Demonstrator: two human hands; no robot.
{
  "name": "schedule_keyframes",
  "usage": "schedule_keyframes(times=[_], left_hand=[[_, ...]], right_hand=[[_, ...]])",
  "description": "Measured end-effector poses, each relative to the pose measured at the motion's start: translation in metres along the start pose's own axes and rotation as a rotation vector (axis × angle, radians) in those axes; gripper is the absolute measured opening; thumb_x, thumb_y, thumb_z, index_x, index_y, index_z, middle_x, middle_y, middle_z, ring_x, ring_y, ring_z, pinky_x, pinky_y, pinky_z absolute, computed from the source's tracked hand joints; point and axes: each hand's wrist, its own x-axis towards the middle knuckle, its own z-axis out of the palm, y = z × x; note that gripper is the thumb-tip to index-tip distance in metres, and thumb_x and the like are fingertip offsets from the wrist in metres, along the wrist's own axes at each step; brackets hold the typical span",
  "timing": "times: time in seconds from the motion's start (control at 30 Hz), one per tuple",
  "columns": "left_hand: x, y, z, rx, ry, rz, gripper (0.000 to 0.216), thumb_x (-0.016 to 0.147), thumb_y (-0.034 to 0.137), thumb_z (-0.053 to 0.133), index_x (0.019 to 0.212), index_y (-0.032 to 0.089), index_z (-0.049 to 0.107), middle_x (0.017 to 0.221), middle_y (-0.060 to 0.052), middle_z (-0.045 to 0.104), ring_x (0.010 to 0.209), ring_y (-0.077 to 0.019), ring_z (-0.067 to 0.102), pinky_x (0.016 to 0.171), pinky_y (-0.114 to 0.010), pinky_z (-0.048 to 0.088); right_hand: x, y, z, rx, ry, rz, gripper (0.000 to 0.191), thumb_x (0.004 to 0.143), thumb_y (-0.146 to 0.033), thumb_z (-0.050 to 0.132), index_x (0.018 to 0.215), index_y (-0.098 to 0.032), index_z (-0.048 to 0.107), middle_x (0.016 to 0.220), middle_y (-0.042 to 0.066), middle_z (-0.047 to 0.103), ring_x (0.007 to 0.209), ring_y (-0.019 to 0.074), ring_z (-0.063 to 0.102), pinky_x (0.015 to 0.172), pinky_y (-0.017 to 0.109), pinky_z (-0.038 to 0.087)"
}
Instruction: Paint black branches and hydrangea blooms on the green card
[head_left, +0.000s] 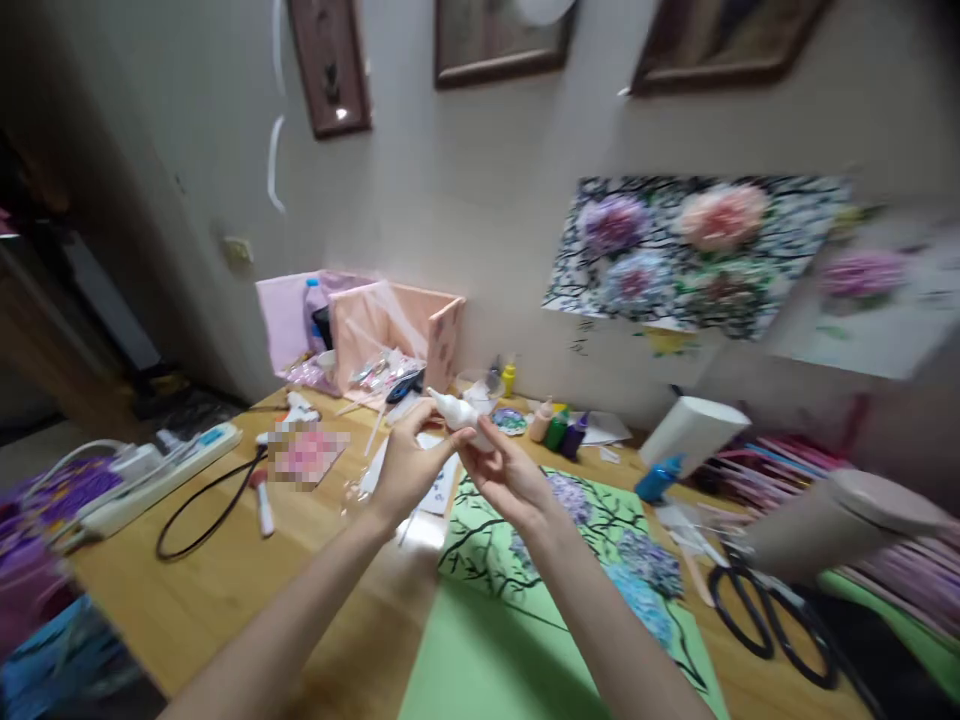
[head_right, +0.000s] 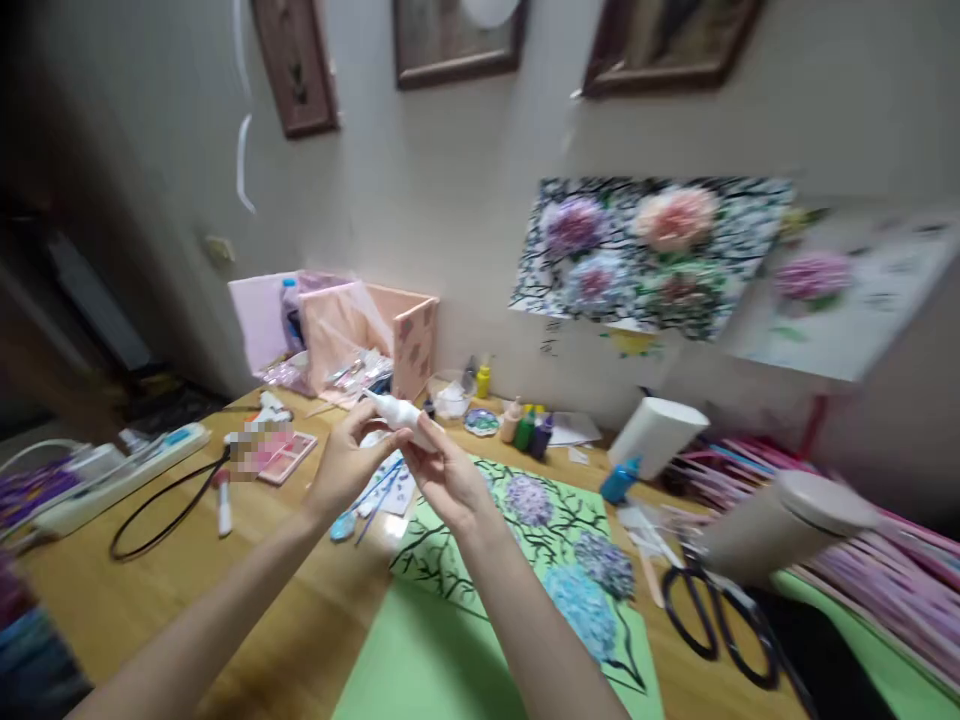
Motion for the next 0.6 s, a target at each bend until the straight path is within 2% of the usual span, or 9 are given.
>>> schedule_keyframes(times=[0.07,0.13,0.23,0.3,0.37,0.5,0.6], left_hand=[[0.018,0.018,0.021,0.011,-0.097,0.012,0.029,0.073,0.036,0.068,0.091,0.015,0.061,0.094,-0.007,0.065,0.087,-0.0186,0.061,0.079,-0.030,0.049],[0.035,0.031,0.047,-0.011,-0.232,-0.012,0.032,0.071,0.039,0.069,0.091,0.015,0.062,0.092,-0.007,0.066,0.086,-0.0193,0.062,0.076,-0.030,0.050],[0.054,0.038,0.097,0.033,-0.419,-0.049,0.032,0.071,0.040,0.068,0.091,0.015,0.063,0.090,-0.008,0.069,0.082,-0.0190,0.064,0.072,-0.028,0.051],[0.061,0.032,0.135,0.189,-0.485,-0.046,0.031,0.071,0.038,0.066,0.091,0.015,0.063,0.090,-0.007,0.069,0.080,-0.0181,0.065,0.070,-0.027,0.050],[0.065,0.019,0.175,0.430,-0.552,-0.055,0.026,0.070,0.034,0.066,0.088,0.015,0.064,0.085,-0.005,0.070,0.077,-0.0173,0.065,0.066,-0.025,0.049],[0.071,-0.012,0.239,0.605,-0.607,-0.099,0.018,0.061,0.029,0.071,0.065,0.012,0.064,0.064,-0.005,0.066,0.067,-0.0211,0.064,0.058,-0.026,0.045],[0.075,-0.033,0.267,0.732,-0.556,-0.123,0.013,0.064,0.022,0.068,0.068,0.011,0.064,0.070,-0.007,0.066,0.075,-0.0234,0.063,0.063,-0.028,0.045]], right_hand=[[-0.016,-0.025,-0.009,-0.079,-0.007,-0.089,0.020,0.071,-0.031,0.071,0.083,-0.017,0.062,0.087,0.003,0.067,0.088,0.0139,0.064,0.088,0.024,0.052],[-0.036,-0.056,-0.027,-0.282,0.048,-0.198,0.026,0.072,-0.038,0.069,0.087,-0.018,0.062,0.092,0.004,0.067,0.096,0.0176,0.062,0.094,0.033,0.049],[-0.075,-0.109,-0.067,-0.538,0.296,-0.440,0.036,0.065,-0.038,0.074,0.093,-0.021,0.058,0.097,0.004,0.065,0.104,0.0205,0.058,0.100,0.040,0.041],[-0.106,-0.140,-0.091,-0.698,0.472,-0.644,0.040,0.063,-0.038,0.074,0.094,-0.021,0.056,0.100,0.005,0.064,0.104,0.0213,0.057,0.099,0.042,0.040],[-0.133,-0.164,-0.108,-0.801,0.517,-0.763,0.035,0.069,-0.039,0.069,0.096,-0.021,0.055,0.103,0.007,0.064,0.104,0.0211,0.057,0.098,0.042,0.040],[-0.167,-0.189,-0.115,-0.866,0.492,-0.861,0.023,0.078,-0.035,0.061,0.096,-0.020,0.057,0.103,0.006,0.064,0.103,0.0196,0.057,0.097,0.039,0.040],[-0.177,-0.195,-0.111,-0.865,0.441,-0.880,0.018,0.081,-0.032,0.058,0.094,-0.020,0.059,0.100,0.005,0.065,0.101,0.0181,0.058,0.092,0.035,0.042]])
